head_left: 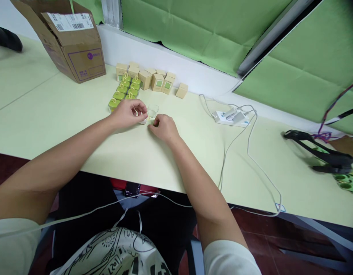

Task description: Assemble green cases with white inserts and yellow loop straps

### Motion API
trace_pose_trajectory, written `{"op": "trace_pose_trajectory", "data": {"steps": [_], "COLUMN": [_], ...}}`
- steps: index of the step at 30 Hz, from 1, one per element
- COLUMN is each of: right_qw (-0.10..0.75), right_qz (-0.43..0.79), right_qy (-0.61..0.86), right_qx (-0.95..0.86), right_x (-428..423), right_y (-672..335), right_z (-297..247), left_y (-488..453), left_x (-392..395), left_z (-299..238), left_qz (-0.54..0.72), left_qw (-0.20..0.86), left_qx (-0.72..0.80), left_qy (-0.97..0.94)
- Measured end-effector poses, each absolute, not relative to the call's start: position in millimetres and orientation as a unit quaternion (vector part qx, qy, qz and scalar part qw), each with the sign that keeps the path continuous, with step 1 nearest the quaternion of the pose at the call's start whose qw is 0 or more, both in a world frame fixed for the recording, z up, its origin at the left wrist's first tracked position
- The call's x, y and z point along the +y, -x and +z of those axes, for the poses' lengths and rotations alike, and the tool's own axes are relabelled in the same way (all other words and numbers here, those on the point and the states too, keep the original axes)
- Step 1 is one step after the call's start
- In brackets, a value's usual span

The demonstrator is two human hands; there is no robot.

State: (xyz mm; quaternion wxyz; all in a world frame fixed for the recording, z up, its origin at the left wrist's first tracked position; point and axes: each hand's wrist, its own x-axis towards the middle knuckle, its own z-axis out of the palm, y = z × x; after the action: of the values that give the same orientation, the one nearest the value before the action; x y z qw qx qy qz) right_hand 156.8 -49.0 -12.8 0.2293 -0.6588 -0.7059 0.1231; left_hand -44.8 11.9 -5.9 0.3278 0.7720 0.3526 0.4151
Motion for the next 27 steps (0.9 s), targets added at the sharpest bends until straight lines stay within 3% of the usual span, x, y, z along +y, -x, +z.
{"op": "trace_pose_trajectory", "data": {"steps": [11,17,27], "right_qw": [0.183,0.23,0.288], "right_qz": [0.077,0.049,0.027], "right_qy": [0.695,0.683,0.651], "right_qx": [-0.691,-0.692,-0.702], "right_x": [-56.5,-66.8,-65.3], "right_y": [-159.6,-168.5,-172.0], "right_z": [1.3,6.6,-5.2], "left_y": [49.9,49.4,49.6], "left_x": [11.8,8.9,14.7], "left_z": [-8.0,-9.0,-15.8], "left_qz": [0.302,0.226,0.203], "left_qw": [0.214,0.159,0.148], "left_qx": [0.301,0.273,0.229], "left_qy": [-0.879,-0.921,-0.941]}}
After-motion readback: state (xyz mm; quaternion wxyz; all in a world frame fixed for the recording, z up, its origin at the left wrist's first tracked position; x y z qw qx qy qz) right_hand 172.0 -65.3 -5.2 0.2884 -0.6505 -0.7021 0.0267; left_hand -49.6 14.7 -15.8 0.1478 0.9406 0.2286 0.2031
